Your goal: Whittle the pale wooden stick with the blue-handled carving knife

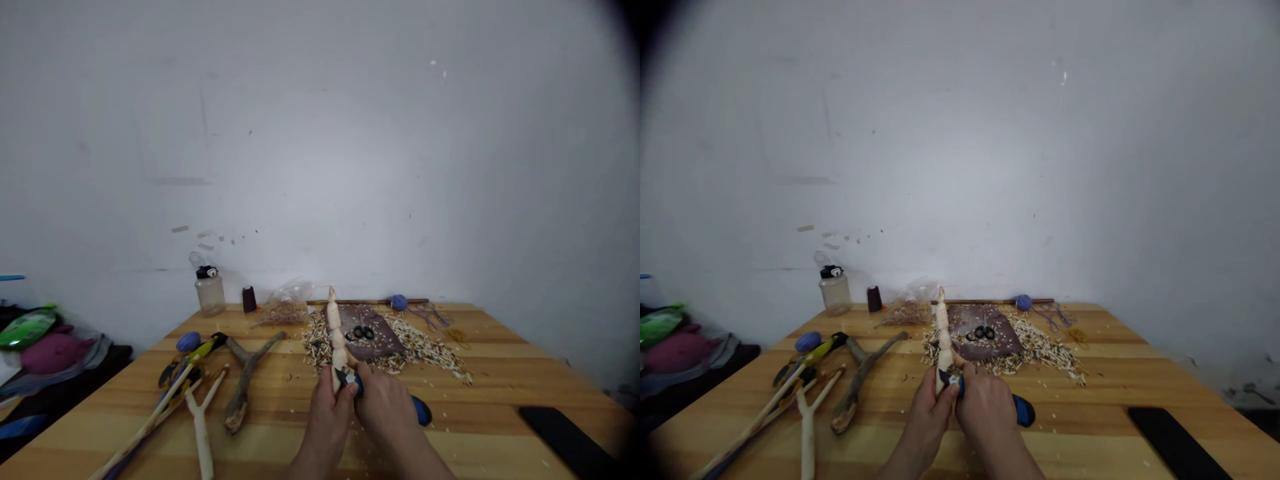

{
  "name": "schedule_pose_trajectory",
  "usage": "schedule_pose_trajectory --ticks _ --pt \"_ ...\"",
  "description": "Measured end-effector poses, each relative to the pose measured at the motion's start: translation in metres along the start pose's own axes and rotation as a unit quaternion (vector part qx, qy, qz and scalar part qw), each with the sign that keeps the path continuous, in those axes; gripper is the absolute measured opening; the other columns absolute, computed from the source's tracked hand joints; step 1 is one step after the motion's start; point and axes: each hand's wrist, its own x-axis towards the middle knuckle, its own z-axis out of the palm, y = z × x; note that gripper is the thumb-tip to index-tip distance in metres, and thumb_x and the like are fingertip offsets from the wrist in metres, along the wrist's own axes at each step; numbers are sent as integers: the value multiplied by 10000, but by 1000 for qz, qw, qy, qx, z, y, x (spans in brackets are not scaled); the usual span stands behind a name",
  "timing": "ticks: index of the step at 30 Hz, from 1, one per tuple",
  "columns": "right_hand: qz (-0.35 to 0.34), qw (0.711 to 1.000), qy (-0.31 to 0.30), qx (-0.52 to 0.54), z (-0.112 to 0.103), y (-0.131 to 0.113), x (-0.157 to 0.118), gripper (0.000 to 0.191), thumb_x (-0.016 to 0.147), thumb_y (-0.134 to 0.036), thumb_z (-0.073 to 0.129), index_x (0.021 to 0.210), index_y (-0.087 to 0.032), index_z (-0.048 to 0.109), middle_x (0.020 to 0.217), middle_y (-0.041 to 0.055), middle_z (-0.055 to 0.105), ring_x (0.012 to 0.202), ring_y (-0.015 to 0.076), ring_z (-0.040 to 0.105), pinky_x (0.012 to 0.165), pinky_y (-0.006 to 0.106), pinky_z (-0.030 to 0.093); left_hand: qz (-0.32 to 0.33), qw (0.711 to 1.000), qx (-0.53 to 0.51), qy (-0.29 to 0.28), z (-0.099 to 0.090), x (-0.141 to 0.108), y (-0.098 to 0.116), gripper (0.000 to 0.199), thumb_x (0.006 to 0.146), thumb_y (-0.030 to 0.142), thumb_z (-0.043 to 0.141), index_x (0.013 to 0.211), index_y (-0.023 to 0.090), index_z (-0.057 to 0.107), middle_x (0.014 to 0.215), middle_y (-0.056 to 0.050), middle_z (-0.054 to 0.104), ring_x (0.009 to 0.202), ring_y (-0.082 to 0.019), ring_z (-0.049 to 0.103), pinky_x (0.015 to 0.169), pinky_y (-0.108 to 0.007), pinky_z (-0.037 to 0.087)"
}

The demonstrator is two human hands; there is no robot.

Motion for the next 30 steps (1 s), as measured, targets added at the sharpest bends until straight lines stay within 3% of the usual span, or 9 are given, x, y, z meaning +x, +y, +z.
schedule_pose_trajectory --ticks 5,9,11,13,15,20,23,26,30 --pt "4 1000 2 9 2 -1 1 279 784 -188 407 1011 -209 568 878 90 655 791 216 612 639 276 369 4 1000 19 14 0 2 -2 271 707 292 564 938 149 545 839 -62 636 795 -205 562 742 -284 410" --pt "-1 1000 5 28 4 4 5 251 773 -201 426 966 -197 588 879 98 661 785 212 614 635 261 366 4 998 -65 4 2 6 -15 321 690 319 617 955 162 527 838 -40 619 785 -173 554 712 -248 417" --pt "-21 998 -2 64 7 11 8 237 771 -225 442 945 -199 600 851 91 672 767 200 615 632 244 364 -33 991 -126 -31 3 6 -19 377 668 386 645 948 177 503 710 12 574 603 -115 512 552 -204 400" --pt "-78 986 -23 148 9 21 11 239 765 -220 447 937 -212 614 842 59 679 752 168 611 632 213 361 -79 982 -153 -73 2 5 -20 405 669 467 628 923 189 478 539 76 448 423 -66 362 401 -174 296" --pt "-122 968 -29 219 11 29 11 236 749 -201 443 898 -202 626 760 29 667 677 146 588 592 200 353 -96 979 -157 -88 2 5 -19 425 695 525 577 939 197 461 477 101 352 378 -57 265 350 -167 225" --pt "-160 934 -37 316 6 36 11 154 720 -209 470 630 -176 590 497 -53 467 465 80 377 452 184 254 -110 987 -115 -11 -7 12 -17 500 743 565 480 1108 230 411 496 111 285 364 -59 216 343 -167 172" --pt "-103 914 38 390 1 37 14 195 730 -316 535 605 -171 569 511 -51 444 485 78 364 464 190 272 -37 998 4 45 -17 18 -17 409 790 529 432 1038 209 490 511 92 301 404 -71 292 404 -182 222" --pt "-30 845 103 524 -1 40 18 272 716 -421 596 815 -168 601 517 -54 439 469 82 376 456 204 305 56 975 203 65 -24 17 -14 310 843 453 391 873 200 569 529 50 416 491 -103 417 480 -207 270" --pt "-26 665 115 738 -6 43 17 450 740 -516 557 1047 -189 531 460 -92 367 396 73 328 436 221 331 204 891 401 64 -26 11 -12 212 853 352 426 906 218 582 739 -17 590 668 -157 539 581 -242 347"
